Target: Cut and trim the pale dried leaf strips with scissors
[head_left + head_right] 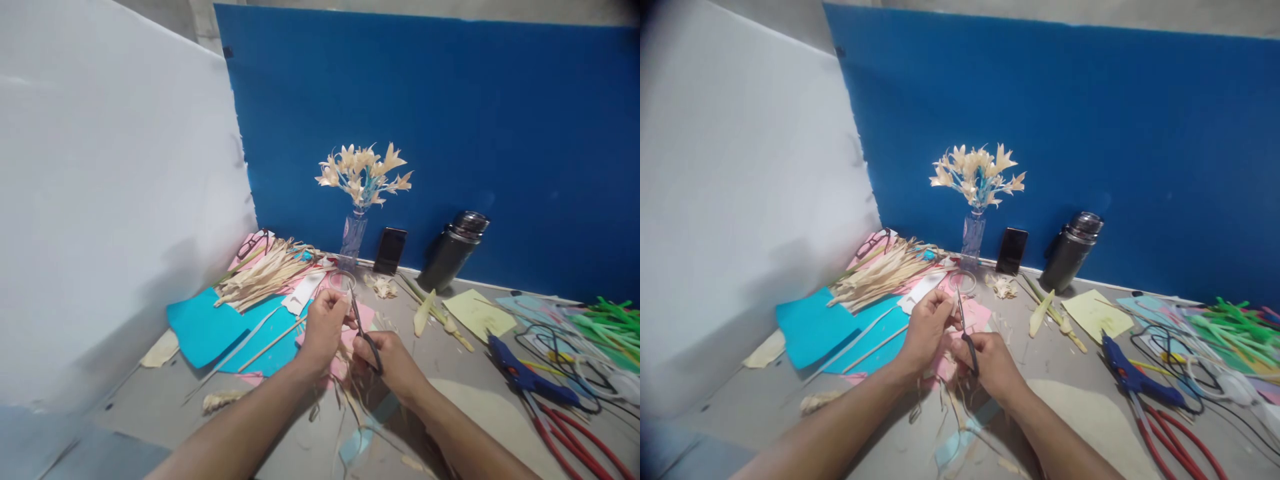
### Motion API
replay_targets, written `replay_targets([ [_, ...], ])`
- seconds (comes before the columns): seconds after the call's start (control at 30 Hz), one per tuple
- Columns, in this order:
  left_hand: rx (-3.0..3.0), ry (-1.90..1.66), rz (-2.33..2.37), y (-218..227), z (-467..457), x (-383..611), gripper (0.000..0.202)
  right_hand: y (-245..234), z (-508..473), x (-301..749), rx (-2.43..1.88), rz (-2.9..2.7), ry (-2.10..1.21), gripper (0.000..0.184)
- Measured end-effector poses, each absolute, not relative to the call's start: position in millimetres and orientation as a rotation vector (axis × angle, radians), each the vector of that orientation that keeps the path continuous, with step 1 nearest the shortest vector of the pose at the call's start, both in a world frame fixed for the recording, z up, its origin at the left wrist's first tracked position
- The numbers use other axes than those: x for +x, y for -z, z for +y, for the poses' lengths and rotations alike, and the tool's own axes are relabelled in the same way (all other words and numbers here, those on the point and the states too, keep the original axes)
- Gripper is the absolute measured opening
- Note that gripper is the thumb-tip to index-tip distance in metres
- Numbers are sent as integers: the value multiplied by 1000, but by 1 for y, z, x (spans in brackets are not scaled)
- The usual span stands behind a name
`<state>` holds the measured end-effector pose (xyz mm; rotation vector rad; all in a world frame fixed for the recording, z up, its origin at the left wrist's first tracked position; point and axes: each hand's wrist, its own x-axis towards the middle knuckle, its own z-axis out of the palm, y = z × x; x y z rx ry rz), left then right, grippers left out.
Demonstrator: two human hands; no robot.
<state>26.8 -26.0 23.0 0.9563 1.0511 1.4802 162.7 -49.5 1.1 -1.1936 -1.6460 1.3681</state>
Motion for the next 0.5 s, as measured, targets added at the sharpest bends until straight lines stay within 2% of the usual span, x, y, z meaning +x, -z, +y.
replay_targets([
  [0.5,953,-1501,1058,-24,-28,28,12,-2,-51,161,-1228,-1583,-1375,55],
])
